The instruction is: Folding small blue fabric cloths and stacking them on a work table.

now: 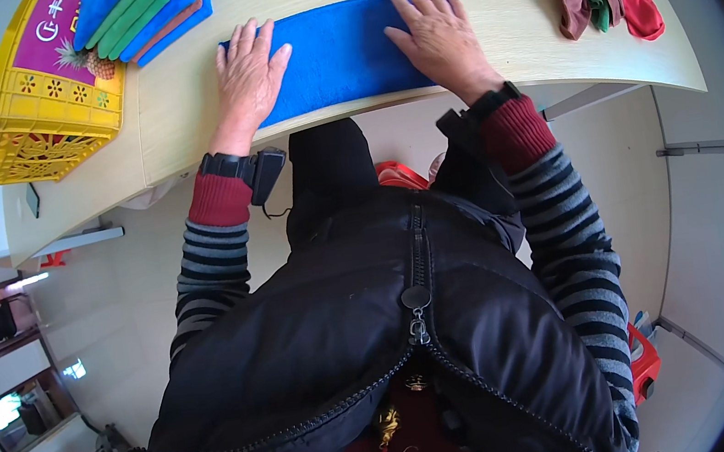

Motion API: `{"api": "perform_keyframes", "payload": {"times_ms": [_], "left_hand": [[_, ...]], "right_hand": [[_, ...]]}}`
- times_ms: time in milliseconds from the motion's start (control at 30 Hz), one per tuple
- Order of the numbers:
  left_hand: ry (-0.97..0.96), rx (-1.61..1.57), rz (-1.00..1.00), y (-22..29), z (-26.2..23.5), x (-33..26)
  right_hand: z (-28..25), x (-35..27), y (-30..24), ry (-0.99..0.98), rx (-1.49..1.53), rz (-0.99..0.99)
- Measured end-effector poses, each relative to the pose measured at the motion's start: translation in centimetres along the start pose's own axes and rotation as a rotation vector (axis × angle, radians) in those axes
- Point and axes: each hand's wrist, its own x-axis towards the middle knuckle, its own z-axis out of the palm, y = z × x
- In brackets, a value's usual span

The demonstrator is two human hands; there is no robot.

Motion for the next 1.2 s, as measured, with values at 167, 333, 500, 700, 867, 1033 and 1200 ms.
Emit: {"api": "perform_keyframes", "payload": {"times_ms": [167,333,500,700,867,1033,1200], "left_hand": [[0.015,-0.011,0.035,1.1,1.4,1.1],[0.040,0.026,0.051,1.0,2.0,1.3],[-0.006,0.101,0.013,2.1,1.2,1.4],[0.018,0.080,0.018,2.1,1.0,1.0],[0.043,0.000,0.043,0.7,1.5,0.6],[0.012,-0.016,0.025,-0.6,1.2,0.6],[0.005,0.002,-0.015,0.1,0.3,-0.3]], "right_hand": [[2.1,0.8,-1.0,0.071,0.075,-0.039],[2.0,0.0,-0.6,0.107,0.120,-0.044],[-1.4,0.2,-2.9,-0.081,0.333,-0.134],[1.0,-0.6,-2.0,0.026,0.197,-0.120],[2.7,-0.2,0.3,0.090,0.131,-0.068],[3.4,-0.2,2.0,0.117,0.140,-0.026],[1.7,-0.6,1.4,0.039,0.110,0.043]]}}
